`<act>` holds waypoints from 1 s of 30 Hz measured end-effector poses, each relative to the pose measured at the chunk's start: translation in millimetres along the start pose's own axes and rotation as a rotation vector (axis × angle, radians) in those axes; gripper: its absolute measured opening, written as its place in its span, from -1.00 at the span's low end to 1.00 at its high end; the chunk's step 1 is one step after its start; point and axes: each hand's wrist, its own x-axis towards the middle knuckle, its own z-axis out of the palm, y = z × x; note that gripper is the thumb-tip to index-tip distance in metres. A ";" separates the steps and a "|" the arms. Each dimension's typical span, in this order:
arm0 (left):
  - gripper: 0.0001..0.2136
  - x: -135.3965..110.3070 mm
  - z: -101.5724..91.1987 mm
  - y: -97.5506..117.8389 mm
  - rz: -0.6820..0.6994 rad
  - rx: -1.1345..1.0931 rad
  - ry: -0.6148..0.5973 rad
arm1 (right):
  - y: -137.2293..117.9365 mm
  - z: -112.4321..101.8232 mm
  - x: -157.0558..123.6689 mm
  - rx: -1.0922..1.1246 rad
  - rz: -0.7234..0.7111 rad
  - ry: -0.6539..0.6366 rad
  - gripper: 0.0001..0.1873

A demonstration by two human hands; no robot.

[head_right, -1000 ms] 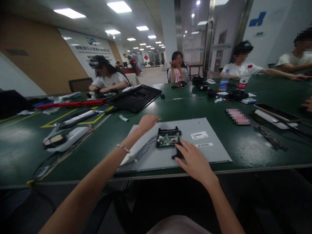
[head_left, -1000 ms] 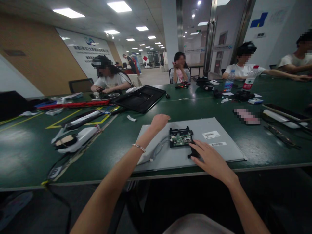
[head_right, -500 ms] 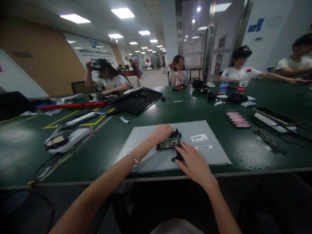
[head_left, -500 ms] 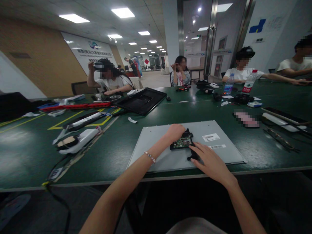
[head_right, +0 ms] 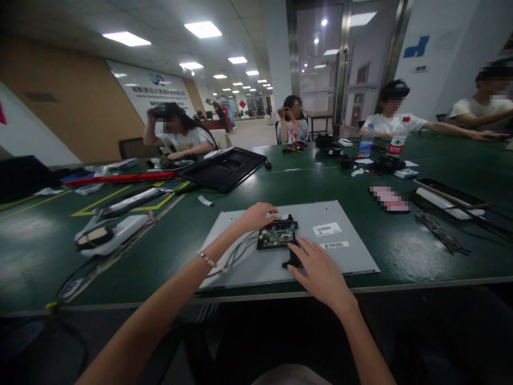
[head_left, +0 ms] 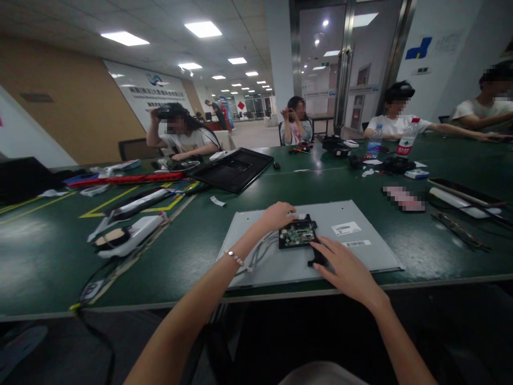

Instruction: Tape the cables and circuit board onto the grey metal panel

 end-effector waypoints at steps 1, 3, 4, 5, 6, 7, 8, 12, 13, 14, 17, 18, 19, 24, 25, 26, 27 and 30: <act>-0.70 -2.3 -2.4 -11.6 -0.022 -0.012 0.009 | -0.1 0.0 -0.3 -0.001 0.001 -0.001 -0.43; -0.70 -8.6 -7.1 -39.6 -0.091 0.004 0.025 | -0.1 0.0 -0.9 -0.001 0.005 0.003 -0.41; -0.69 -12.9 -9.1 -55.4 -0.146 0.031 0.042 | 0.1 0.1 -1.3 0.001 0.006 0.007 -0.40; -0.68 -18.4 -10.7 -71.8 -0.236 0.059 0.080 | 0.2 0.2 -1.6 0.004 0.005 0.010 -0.39; -0.67 -25.1 -11.5 -88.4 -0.327 0.079 0.122 | 0.4 0.3 -1.8 0.008 0.005 0.013 -0.38; -0.66 -33.0 -11.5 -104.6 -0.384 0.090 0.143 | 0.6 0.5 -2.0 0.011 0.004 0.016 -0.37; -0.64 -42.1 -10.4 -120.0 -0.425 0.098 0.155 | 0.8 0.7 -2.2 0.012 0.004 0.018 -0.37; -0.58 -82.3 4.7 -169.3 -0.647 0.153 0.220 | 0.9 1.4 -2.4 0.001 0.012 0.019 -0.38; -0.57 -90.6 9.9 -177.6 -0.667 0.171 0.214 | 1.0 1.5 -2.4 0.000 0.012 0.019 -0.39; -0.57 -97.2 15.0 -184.1 -0.680 0.181 0.199 | 1.2 1.6 -2.5 0.000 0.010 0.019 -0.39; -0.57 -106.3 25.6 -194.2 -0.713 0.166 0.139 | 2.1 1.9 -2.9 0.006 0.005 0.018 -0.41; -0.56 -106.3 27.4 -195.1 -0.722 0.153 0.117 | 2.4 2.0 -3.2 0.008 0.004 0.019 -0.41; -0.55 -105.4 28.4 -195.3 -0.726 0.141 0.095 | 2.7 2.1 -3.5 0.008 0.004 0.019 -0.41; -0.51 -100.0 30.2 -193.8 -0.722 0.108 0.034 | 3.9 2.8 -4.5 -0.002 0.007 0.012 -0.42; -0.51 -99.8 30.5 -193.7 -0.726 0.106 0.034 | 4.2 3.1 -4.5 -0.002 0.005 0.013 -0.42; -0.51 -99.8 30.8 -193.5 -0.731 0.106 0.036 | 4.6 3.4 -4.6 -0.002 0.002 0.016 -0.43; -0.52 -100.0 31.0 -193.1 -0.736 0.106 0.039 | 5.0 3.8 -4.6 -0.001 -0.001 0.021 -0.43; -0.54 -100.5 29.9 -190.7 -0.743 0.107 0.055 | 6.3 4.8 -5.0 0.005 -0.009 0.032 -0.43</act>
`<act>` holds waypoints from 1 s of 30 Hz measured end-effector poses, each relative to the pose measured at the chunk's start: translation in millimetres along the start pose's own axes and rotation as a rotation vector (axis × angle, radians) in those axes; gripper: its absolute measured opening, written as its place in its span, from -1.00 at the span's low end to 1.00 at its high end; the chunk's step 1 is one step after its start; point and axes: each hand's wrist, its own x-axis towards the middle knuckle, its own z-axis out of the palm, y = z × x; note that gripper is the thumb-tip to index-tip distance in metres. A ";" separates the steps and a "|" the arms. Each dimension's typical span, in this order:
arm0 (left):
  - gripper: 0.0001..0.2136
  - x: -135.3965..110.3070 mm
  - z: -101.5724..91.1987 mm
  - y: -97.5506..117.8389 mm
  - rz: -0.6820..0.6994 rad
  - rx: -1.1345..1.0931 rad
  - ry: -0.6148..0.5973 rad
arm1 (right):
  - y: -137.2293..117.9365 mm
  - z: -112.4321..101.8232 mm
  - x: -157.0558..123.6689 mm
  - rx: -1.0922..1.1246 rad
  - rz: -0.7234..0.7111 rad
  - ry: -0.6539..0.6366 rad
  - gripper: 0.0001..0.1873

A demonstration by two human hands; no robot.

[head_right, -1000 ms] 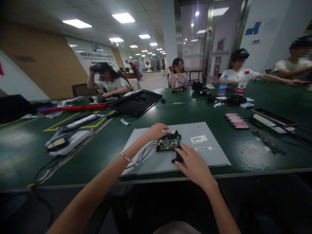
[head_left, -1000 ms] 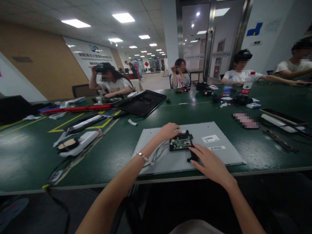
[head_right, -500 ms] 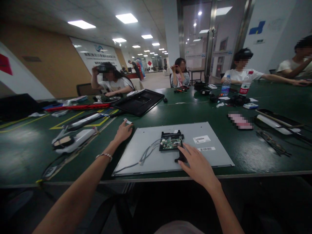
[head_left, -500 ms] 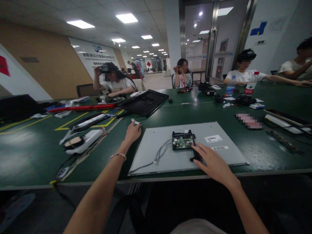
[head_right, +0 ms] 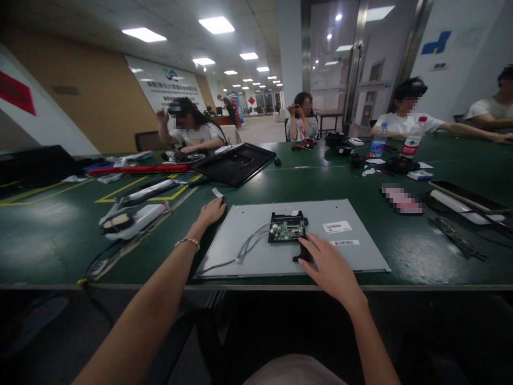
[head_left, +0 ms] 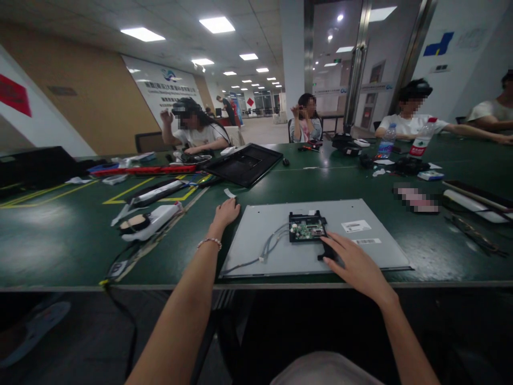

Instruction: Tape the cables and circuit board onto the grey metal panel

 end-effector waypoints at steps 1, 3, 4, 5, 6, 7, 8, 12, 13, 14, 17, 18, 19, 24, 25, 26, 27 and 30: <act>-0.54 -0.7 -0.9 0.6 -0.002 -0.002 0.007 | 0.2 0.1 -0.2 0.002 -0.001 0.003 -0.43; -0.55 -2.0 -3.2 2.0 -0.005 -0.003 0.024 | 0.3 0.0 -0.5 0.006 -0.003 0.007 -0.43; -0.56 -2.6 -4.3 2.7 -0.004 -0.003 0.033 | 0.2 -0.2 -0.6 0.006 -0.004 0.008 -0.44; -0.57 -3.1 -5.4 3.3 -0.001 -0.002 0.043 | 0.0 -0.5 -0.7 0.005 -0.004 0.009 -0.44; -0.57 -3.6 -6.4 4.0 0.005 -0.002 0.053 | -0.2 -0.7 -0.7 0.004 -0.005 0.007 -0.44; -0.58 -4.3 -7.3 4.8 0.013 -0.001 0.066 | -0.4 -0.9 -0.7 0.002 -0.005 0.006 -0.45; -0.58 -5.0 -8.2 5.6 0.021 -0.001 0.080 | -0.5 -1.0 -0.7 -0.001 -0.005 0.002 -0.45; -0.57 -9.7 -12.0 9.7 0.031 -0.010 0.168 | -0.9 -1.0 -0.7 -0.012 0.003 -0.005 -0.45; -0.57 -11.4 -13.4 10.7 0.036 -0.013 0.199 | -1.0 -1.0 -0.7 -0.012 0.004 -0.005 -0.45; -0.57 -13.3 -15.0 11.8 0.044 -0.017 0.232 | -1.1 -1.1 -0.7 -0.012 0.003 -0.005 -0.46; -0.57 -19.4 -20.5 14.7 0.063 -0.023 0.320 | -1.8 -1.7 -0.7 -0.008 0.005 -0.011 -0.46; -0.57 -21.3 -22.2 15.6 0.060 -0.025 0.341 | -2.0 -1.9 -0.7 -0.006 0.006 -0.013 -0.46; -0.57 -22.9 -23.6 16.3 0.052 -0.027 0.359 | -2.2 -2.0 -0.7 -0.005 0.008 -0.012 -0.46; -0.67 -25.2 -24.4 16.6 0.023 -0.031 0.436 | -2.8 -2.0 -0.3 0.001 0.013 0.000 -0.46; -0.70 -24.8 -23.6 16.1 0.016 -0.030 0.455 | -2.9 -2.0 -0.2 0.001 0.013 0.001 -0.46; -0.72 -24.4 -22.6 15.6 0.005 -0.030 0.470 | -3.0 -2.0 -0.1 0.002 0.012 0.002 -0.46; -0.73 -24.0 -21.7 15.2 -0.009 -0.029 0.481 | -3.1 -2.2 0.0 0.003 0.011 0.003 -0.46; -0.73 -24.5 -20.1 15.9 -0.051 -0.023 0.480 | -3.6 -2.9 0.1 0.006 0.015 0.006 -0.46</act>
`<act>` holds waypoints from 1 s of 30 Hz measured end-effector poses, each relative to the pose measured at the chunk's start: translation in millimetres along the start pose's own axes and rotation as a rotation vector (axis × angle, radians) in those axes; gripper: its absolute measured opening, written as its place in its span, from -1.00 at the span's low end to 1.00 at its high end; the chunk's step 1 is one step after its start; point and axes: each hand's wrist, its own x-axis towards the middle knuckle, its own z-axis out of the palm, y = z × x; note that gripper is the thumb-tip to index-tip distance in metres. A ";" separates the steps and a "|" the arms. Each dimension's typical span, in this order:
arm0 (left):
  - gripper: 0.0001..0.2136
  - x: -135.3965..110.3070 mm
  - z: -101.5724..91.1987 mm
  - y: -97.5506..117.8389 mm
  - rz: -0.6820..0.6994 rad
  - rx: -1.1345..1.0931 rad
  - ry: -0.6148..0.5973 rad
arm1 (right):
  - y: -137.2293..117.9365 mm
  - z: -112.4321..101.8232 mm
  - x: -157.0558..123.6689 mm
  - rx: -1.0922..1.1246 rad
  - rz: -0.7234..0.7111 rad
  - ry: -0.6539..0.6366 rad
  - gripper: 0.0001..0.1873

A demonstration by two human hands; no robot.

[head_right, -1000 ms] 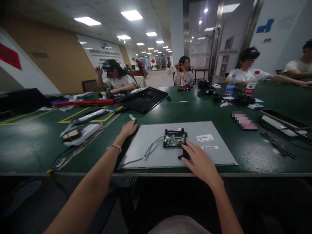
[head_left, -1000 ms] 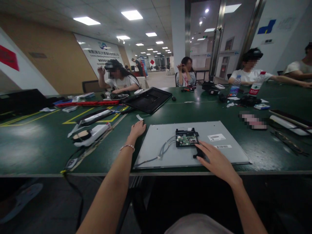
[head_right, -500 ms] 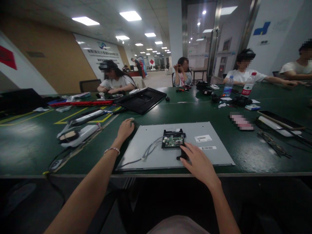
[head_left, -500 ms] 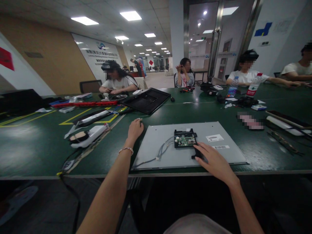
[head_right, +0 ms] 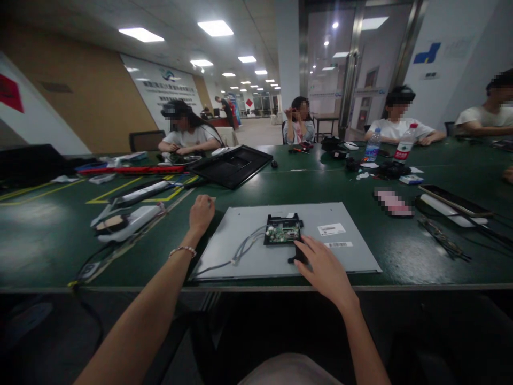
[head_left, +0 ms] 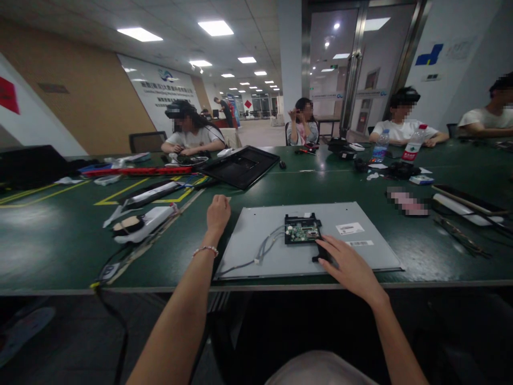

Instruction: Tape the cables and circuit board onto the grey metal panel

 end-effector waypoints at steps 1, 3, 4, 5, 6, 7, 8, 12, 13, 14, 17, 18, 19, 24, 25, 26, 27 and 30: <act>-0.73 -0.6 -0.4 0.7 -0.009 0.004 -0.005 | -0.1 -0.2 0.0 0.000 0.000 0.000 -0.47; -0.73 -1.9 -2.2 2.6 -0.023 0.009 -0.019 | 0.1 -0.1 0.0 0.002 0.000 0.003 -0.47; -0.73 -2.5 -3.6 3.6 -0.027 0.007 -0.024 | 0.5 0.1 0.0 0.005 -0.003 0.005 -0.47; -0.72 -3.0 -5.0 4.4 -0.033 0.002 -0.028 | 0.9 0.6 0.1 0.010 -0.006 0.009 -0.47; -0.72 -3.5 -6.5 5.1 -0.038 -0.006 -0.029 | 1.5 1.1 0.2 0.017 -0.009 0.014 -0.46; -0.71 -3.8 -8.0 5.6 -0.043 -0.015 -0.029 | 2.1 1.6 0.4 0.022 -0.012 0.020 -0.46; -0.69 -4.1 -9.3 5.9 -0.042 -0.025 -0.029 | 2.6 2.1 0.5 0.024 -0.015 0.024 -0.45; -0.68 -4.8 -12.4 5.3 0.009 -0.042 -0.054 | 3.4 2.6 0.5 0.022 -0.031 0.023 -0.49; -0.69 -4.9 -12.6 5.0 0.022 -0.037 -0.066 | 3.2 2.3 0.4 0.024 -0.032 0.022 -0.50; -0.70 -5.0 -12.7 4.7 0.030 -0.030 -0.078 | 3.0 1.9 0.2 0.026 -0.032 0.023 -0.52; -0.70 -5.0 -11.8 3.8 0.038 -0.007 -0.095 | 2.3 1.0 -0.1 0.030 -0.026 0.020 -0.54; -0.70 -4.9 -11.1 3.4 0.042 -0.002 -0.094 | 2.3 0.9 0.1 0.031 -0.023 0.019 -0.54; -0.70 -4.6 -10.2 3.0 0.047 0.000 -0.090 | 2.2 0.9 0.4 0.030 -0.021 0.018 -0.54; -0.69 -2.8 -4.5 0.3 0.057 -0.005 -0.066 | 1.7 0.6 2.4 0.022 -0.026 0.020 -0.53; -0.69 -2.5 -3.6 -0.2 0.059 -0.009 -0.063 | 1.3 0.1 2.5 0.020 -0.025 0.020 -0.53; -0.69 -2.4 -2.8 -0.5 0.061 -0.014 -0.061 | 0.8 -0.5 2.4 0.018 -0.021 0.020 -0.53; -0.69 -2.2 -2.2 -0.8 0.062 -0.019 -0.061 | 0.2 -1.2 2.2 0.015 -0.016 0.018 -0.53; -0.69 -1.9 -1.2 -1.0 0.068 -0.039 -0.062 | -1.4 -3.6 1.2 0.004 -0.003 0.007 -0.53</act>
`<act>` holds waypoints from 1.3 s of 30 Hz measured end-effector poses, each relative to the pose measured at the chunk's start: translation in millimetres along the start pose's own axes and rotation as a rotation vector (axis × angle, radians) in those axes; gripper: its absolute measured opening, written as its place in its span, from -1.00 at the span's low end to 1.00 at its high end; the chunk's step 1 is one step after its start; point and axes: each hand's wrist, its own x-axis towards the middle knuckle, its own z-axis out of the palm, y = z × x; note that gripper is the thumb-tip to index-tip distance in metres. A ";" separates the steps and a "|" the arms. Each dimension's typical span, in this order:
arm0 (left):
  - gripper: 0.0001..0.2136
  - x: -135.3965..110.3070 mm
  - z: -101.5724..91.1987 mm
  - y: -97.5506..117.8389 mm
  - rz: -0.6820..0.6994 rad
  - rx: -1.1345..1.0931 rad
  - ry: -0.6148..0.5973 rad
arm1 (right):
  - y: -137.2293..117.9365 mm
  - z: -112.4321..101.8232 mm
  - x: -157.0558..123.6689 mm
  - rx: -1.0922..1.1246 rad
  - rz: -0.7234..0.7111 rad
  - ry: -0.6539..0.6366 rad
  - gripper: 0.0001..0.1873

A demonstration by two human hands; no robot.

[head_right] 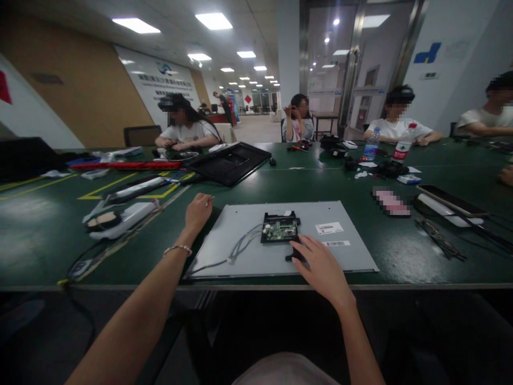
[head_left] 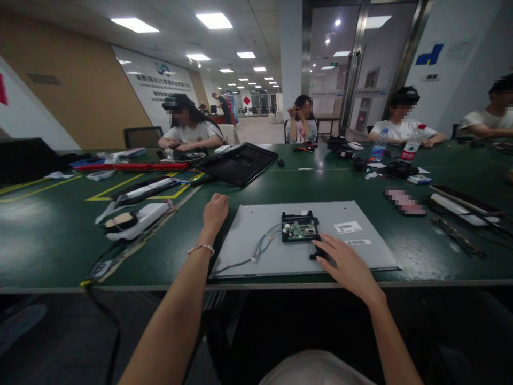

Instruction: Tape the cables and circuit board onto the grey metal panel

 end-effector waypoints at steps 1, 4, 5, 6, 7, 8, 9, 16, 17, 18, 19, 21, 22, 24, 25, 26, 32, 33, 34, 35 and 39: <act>-0.69 0.2 0.2 0.0 0.002 -0.006 0.000 | -0.4 -0.6 -0.2 -0.003 -0.001 -0.002 -0.53; -0.69 0.5 0.3 -0.3 0.003 -0.017 0.003 | -0.9 -1.3 -0.5 -0.010 -0.009 -0.003 -0.53; -0.69 0.5 0.3 -0.4 0.002 -0.018 0.003 | -0.9 -1.2 -0.4 -0.011 -0.011 -0.001 -0.53; -0.69 0.3 0.3 -0.4 0.000 -0.017 0.001 | -0.9 -1.0 -0.4 -0.013 -0.012 0.002 -0.53; -0.69 0.0 0.2 -0.3 0.000 -0.017 -0.001 | -0.9 -0.8 -0.4 -0.014 -0.011 0.004 -0.53; -0.69 -0.5 0.1 0.0 0.004 -0.017 -0.003 | -0.8 -0.6 -0.4 -0.015 -0.010 0.006 -0.53; -0.69 -1.1 -0.3 0.7 0.013 -0.019 -0.007 | -0.8 -0.4 -0.4 -0.017 -0.010 0.007 -0.53; -0.70 -10.2 -25.4 25.5 0.090 -0.078 -0.010 | 0.2 0.4 -1.1 -0.011 -0.010 -0.005 -0.52; -0.71 -14.5 -33.9 32.9 0.101 -0.093 -0.004 | 0.7 0.8 -1.2 -0.009 -0.010 -0.007 -0.52; -0.71 -20.6 -43.2 41.2 0.114 -0.110 -0.002 | 1.2 1.3 -1.3 -0.008 -0.010 -0.008 -0.52; -0.72 -28.9 -52.7 50.4 0.135 -0.130 -0.006 | 1.8 1.8 -1.3 -0.007 -0.011 -0.006 -0.52; -0.73 -52.0 -70.3 70.3 0.206 -0.164 -0.017 | 2.9 2.9 -1.5 -0.006 -0.013 -0.002 -0.52; -0.75 -66.2 -77.3 80.6 0.234 -0.168 -0.013 | 3.3 3.2 -1.6 -0.007 -0.013 0.000 -0.52; -0.76 -96.6 -86.4 100.3 0.290 -0.171 0.009 | 3.7 3.6 -1.8 -0.009 -0.012 0.005 -0.52; -0.76 -111.1 -88.2 109.2 0.316 -0.175 0.023 | 3.7 3.6 -1.9 -0.008 -0.012 0.007 -0.52; -0.76 -124.1 -88.6 117.1 0.335 -0.180 0.029 | 3.7 3.6 -1.9 -0.008 -0.011 0.008 -0.52; -0.78 -155.6 -79.7 140.3 0.331 -0.189 0.008 | 3.3 3.8 -1.4 -0.018 -0.005 -0.001 -0.52; -0.78 -155.3 -79.1 140.9 0.331 -0.196 0.003 | 3.0 3.8 -1.4 -0.017 -0.005 0.000 -0.53; -0.78 -154.7 -79.1 141.0 0.332 -0.208 -0.003 | 2.7 3.7 -1.5 -0.013 -0.005 0.002 -0.52; -0.79 -154.0 -79.6 140.9 0.338 -0.226 -0.013 | 2.4 3.5 -1.6 -0.006 -0.005 0.005 -0.51; -0.80 -154.1 -82.0 138.9 0.319 -0.330 -0.052 | 3.0 2.0 -2.5 0.032 0.009 0.031 -0.42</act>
